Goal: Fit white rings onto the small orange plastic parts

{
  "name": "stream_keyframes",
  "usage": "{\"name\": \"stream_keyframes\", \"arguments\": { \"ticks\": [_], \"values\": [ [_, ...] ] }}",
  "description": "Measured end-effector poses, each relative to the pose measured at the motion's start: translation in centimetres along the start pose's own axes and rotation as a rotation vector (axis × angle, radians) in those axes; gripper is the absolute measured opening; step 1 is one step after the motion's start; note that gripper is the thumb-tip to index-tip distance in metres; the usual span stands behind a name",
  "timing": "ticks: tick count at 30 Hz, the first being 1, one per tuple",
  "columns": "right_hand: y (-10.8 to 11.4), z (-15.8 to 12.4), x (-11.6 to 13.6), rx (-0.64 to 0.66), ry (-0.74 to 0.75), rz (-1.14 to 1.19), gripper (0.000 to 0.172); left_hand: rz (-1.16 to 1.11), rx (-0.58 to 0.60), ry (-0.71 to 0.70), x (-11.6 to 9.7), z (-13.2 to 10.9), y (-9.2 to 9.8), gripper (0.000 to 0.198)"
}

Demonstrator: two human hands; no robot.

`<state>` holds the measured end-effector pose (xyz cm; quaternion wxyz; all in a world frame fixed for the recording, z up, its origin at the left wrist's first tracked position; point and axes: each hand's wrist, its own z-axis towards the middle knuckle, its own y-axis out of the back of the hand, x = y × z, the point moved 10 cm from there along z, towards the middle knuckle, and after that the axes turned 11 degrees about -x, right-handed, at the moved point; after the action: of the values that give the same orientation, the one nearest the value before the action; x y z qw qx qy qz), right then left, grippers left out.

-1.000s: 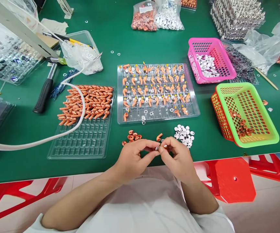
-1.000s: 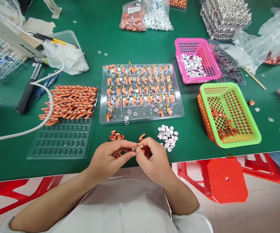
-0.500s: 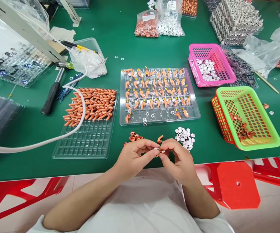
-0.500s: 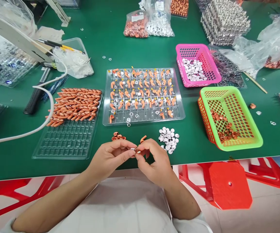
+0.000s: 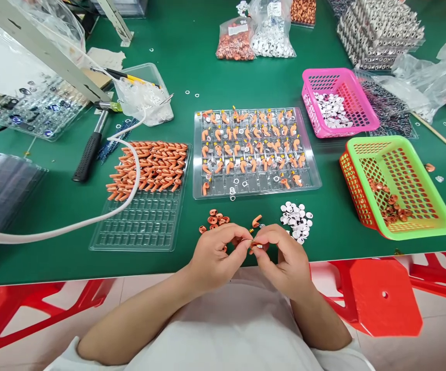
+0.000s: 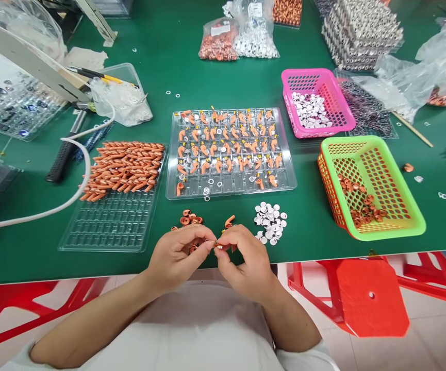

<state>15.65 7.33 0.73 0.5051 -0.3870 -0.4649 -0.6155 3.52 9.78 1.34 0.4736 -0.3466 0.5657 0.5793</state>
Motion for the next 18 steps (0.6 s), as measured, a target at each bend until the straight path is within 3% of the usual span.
{"name": "stream_keyframes", "arguments": {
  "ticks": [4,11,14,18],
  "values": [
    [-0.1,0.0,-0.2,-0.004,-0.037,-0.010,0.021,-0.054,0.018,0.093,1.1,-0.1,-0.2,0.014],
    [0.7,-0.3,-2.1,-0.056,-0.217,0.014,0.014,-0.304,0.117,0.458,3.8,-0.8,-1.4,0.015],
    [0.9,-0.6,-2.6,-0.066,-0.253,0.014,0.013,-0.312,0.135,0.474,3.8,-0.8,-1.6,0.019],
    [0.7,-0.7,-2.5,-0.055,-0.246,0.007,0.012,-0.240,0.128,0.391,3.3,-0.7,-1.3,0.017]
  ]
}}
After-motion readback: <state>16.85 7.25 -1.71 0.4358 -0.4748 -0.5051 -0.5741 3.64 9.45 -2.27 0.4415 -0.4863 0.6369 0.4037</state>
